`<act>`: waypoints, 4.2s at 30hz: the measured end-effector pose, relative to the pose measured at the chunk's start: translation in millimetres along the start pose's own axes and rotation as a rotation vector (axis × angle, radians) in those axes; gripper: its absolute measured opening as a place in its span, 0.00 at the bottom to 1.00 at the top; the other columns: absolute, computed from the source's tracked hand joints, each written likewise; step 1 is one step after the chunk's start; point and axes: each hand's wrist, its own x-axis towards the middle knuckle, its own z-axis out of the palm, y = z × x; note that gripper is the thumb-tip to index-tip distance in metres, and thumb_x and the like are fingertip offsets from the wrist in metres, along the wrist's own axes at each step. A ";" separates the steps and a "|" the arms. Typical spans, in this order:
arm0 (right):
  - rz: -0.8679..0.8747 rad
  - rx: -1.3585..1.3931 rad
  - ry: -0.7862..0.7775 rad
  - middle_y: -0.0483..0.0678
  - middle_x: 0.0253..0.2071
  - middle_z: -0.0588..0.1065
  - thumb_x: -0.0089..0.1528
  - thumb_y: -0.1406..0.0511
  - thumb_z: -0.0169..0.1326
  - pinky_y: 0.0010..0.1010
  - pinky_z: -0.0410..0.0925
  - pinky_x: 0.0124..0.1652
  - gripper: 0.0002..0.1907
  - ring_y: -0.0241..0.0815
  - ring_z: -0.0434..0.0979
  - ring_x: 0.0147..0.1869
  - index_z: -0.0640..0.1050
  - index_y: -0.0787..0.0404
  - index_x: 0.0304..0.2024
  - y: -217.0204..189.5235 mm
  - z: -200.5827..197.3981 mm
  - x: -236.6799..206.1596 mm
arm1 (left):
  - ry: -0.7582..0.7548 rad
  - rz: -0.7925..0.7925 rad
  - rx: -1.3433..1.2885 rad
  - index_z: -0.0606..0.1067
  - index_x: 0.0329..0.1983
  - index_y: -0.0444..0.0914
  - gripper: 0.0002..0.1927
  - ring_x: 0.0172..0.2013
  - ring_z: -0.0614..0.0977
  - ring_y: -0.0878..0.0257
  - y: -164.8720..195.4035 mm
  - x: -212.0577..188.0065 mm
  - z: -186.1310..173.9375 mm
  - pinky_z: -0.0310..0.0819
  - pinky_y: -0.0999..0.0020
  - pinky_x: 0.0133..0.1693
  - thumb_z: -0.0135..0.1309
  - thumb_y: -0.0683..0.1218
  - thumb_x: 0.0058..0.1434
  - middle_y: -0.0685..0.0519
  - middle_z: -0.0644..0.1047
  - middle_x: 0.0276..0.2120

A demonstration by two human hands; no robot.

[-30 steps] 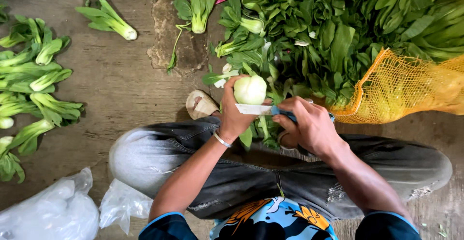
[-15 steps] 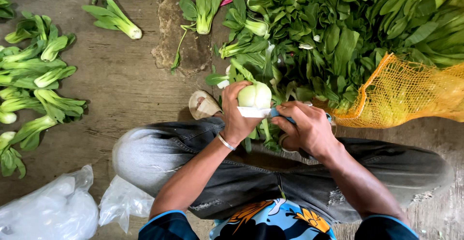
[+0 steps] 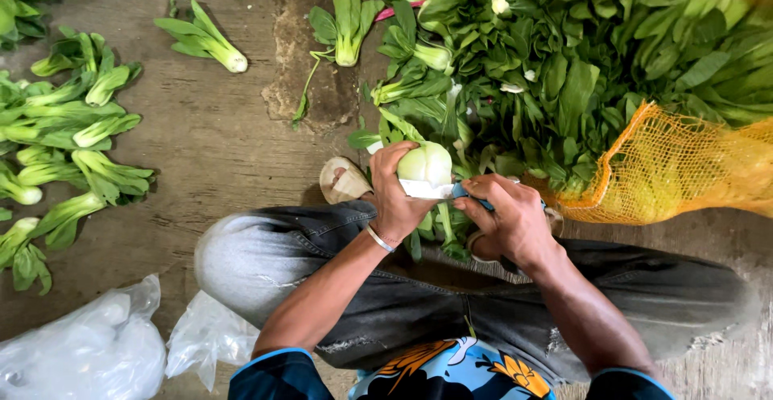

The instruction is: The person sits on the floor among piles of bok choy and uses a small knife to trim root ends and outer leaves from each vegetable, tossing trimmed pieces aside and placing finished vegetables into a separate pile. They repeatedly reach into a large mesh sack to pull out untrimmed vegetables and continue trimming one at a time.

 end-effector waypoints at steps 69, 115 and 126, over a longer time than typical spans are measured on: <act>0.534 -0.303 0.035 0.59 0.59 0.74 0.57 0.57 0.64 0.51 0.71 0.56 0.33 0.63 0.74 0.61 0.72 0.57 0.63 131.8 58.6 -80.5 | -0.114 0.046 -0.188 0.68 0.57 0.34 0.19 0.56 0.78 0.45 15.8 -1.5 -17.3 0.70 0.51 0.62 0.59 0.43 0.66 0.42 0.76 0.54; 0.848 0.277 0.141 0.55 0.40 0.83 0.57 0.65 0.63 0.39 0.74 0.42 0.17 0.48 0.85 0.44 0.79 0.59 0.48 93.2 36.3 -42.4 | -0.865 -1.536 -0.732 0.68 0.59 0.38 0.42 0.54 0.80 0.48 -48.2 -65.9 61.4 0.77 0.47 0.51 0.36 0.77 0.65 0.43 0.74 0.60; 0.170 0.338 0.000 0.51 0.46 0.82 0.48 0.78 0.59 0.36 0.76 0.45 0.22 0.55 0.85 0.47 0.80 0.58 0.44 2.6 56.6 -62.9 | -0.325 -1.262 -1.435 0.66 0.69 0.39 0.37 0.61 0.78 0.57 -30.9 -21.3 43.9 0.68 0.58 0.64 0.42 0.67 0.66 0.49 0.75 0.63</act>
